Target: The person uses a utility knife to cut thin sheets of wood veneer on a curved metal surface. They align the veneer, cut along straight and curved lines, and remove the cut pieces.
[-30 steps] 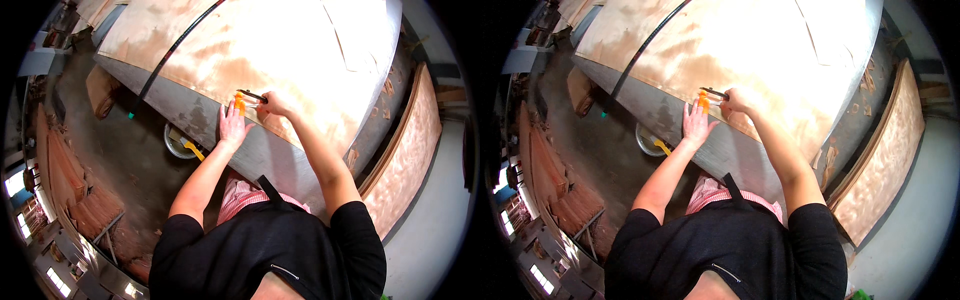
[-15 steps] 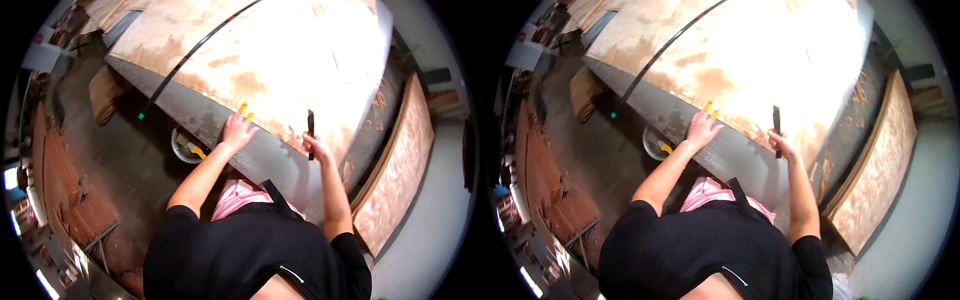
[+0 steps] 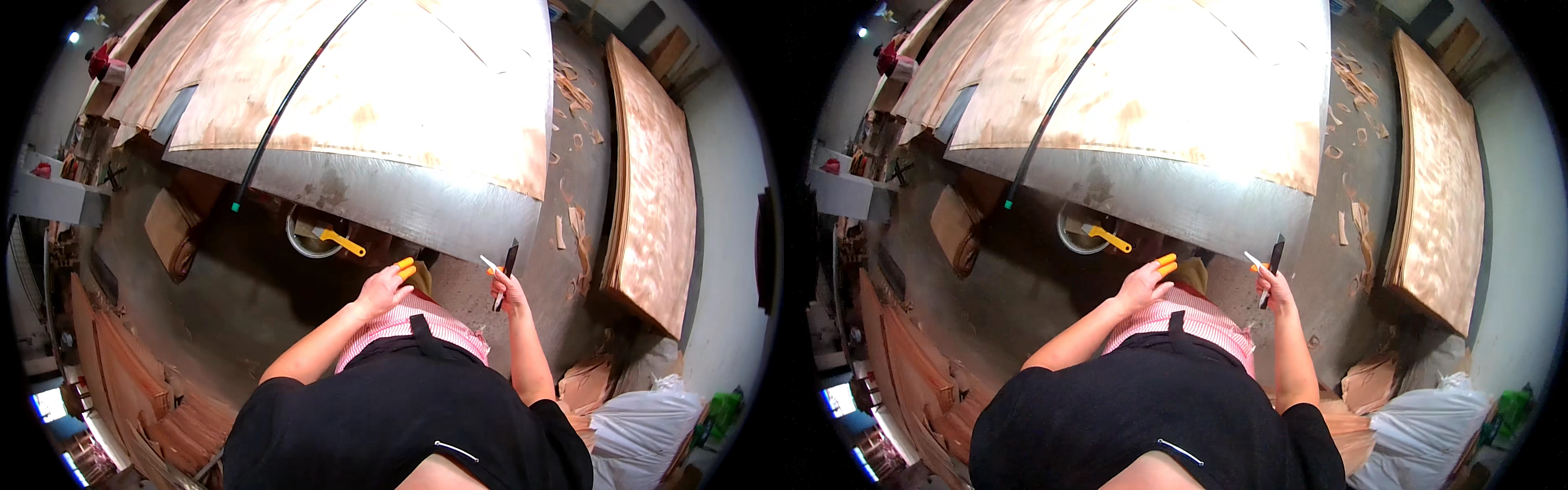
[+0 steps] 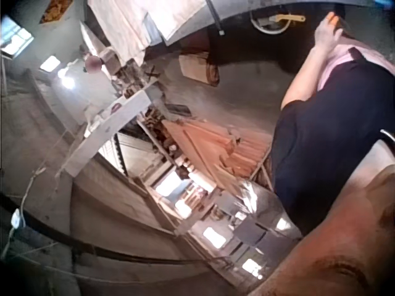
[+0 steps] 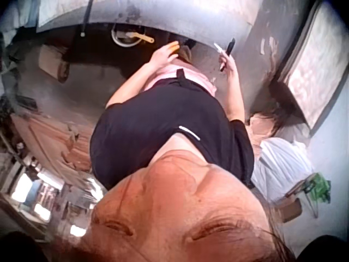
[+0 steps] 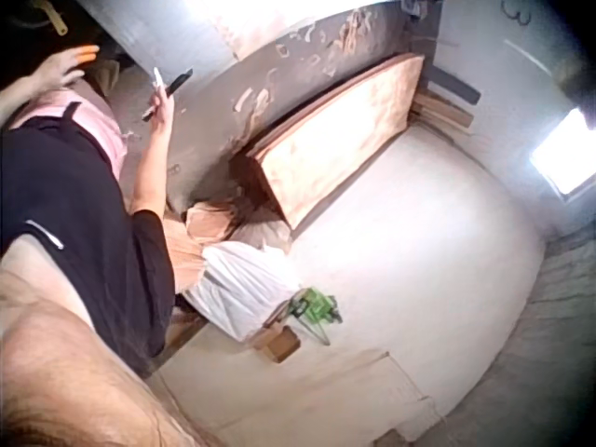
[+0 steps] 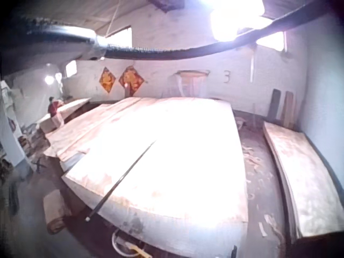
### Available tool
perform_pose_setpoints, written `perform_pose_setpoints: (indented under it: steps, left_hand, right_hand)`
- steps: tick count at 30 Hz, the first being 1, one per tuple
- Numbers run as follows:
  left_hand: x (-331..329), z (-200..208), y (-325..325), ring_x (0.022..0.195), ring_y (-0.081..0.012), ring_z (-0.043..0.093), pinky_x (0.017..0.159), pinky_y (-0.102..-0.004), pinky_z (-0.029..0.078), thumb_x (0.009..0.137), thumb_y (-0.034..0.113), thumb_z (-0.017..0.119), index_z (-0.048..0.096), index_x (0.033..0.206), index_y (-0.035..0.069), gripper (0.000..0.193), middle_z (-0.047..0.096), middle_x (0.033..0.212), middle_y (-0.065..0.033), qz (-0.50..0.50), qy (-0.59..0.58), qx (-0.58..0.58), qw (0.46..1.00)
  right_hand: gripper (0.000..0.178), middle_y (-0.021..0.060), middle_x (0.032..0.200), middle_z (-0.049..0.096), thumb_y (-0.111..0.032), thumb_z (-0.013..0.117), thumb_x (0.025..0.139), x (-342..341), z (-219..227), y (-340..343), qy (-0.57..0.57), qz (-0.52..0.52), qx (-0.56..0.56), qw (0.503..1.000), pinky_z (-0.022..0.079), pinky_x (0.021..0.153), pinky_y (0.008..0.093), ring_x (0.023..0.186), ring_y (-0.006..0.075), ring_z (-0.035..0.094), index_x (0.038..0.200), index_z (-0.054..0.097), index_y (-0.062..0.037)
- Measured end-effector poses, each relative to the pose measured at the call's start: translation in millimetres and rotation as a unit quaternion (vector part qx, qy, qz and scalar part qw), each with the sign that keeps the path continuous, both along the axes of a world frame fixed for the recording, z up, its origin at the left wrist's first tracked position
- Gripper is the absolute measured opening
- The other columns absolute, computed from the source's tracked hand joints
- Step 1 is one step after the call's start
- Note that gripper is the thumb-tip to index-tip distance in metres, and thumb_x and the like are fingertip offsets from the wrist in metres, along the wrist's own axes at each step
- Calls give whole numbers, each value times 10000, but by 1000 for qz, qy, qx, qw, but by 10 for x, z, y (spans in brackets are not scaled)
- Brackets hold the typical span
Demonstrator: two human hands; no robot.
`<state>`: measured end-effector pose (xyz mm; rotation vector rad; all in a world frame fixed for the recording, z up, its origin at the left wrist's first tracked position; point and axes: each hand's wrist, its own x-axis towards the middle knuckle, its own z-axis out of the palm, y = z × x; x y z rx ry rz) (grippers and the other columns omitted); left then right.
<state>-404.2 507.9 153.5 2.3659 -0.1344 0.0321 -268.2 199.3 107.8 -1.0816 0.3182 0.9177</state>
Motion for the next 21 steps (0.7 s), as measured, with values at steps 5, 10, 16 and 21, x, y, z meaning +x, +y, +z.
perform_pose_setpoints:
  steps: [5,10,16,21]
  left_hand:
    - [-664,292,216,968,-268,546,807,-326,464,782,204,583,539,1099,58,352,540,1120,-102,12,-4,-17,1000]
    - [-1138,231,709,845,-269,566,724,-331,473,794,231,574,567,1043,54,306,577,908,-107,98,16,-50,994]
    - [-1470,167,1563,879,-263,571,747,-324,473,782,237,577,580,1031,54,308,584,983,-105,142,-13,-48,989]
    - [-2077,267,2662,915,-269,565,777,-323,464,795,221,558,572,1054,58,306,583,1013,-105,221,0,-86,971]
  right_hand:
    - [205,-92,460,293,-291,510,865,-607,-92,47,16,12,1,1000,249,407,213,423,49,283,899,558,-95]
    - [207,-94,463,308,-299,541,847,-880,19,559,15,61,3,998,243,414,210,425,45,288,878,565,-96]
    - [181,-97,470,326,-279,569,835,-1136,164,1717,40,124,-57,990,230,414,206,418,37,283,851,552,-100]
    - [175,-95,464,323,-273,557,845,-1323,270,2967,53,174,-64,981,218,403,204,405,36,276,862,538,-101]
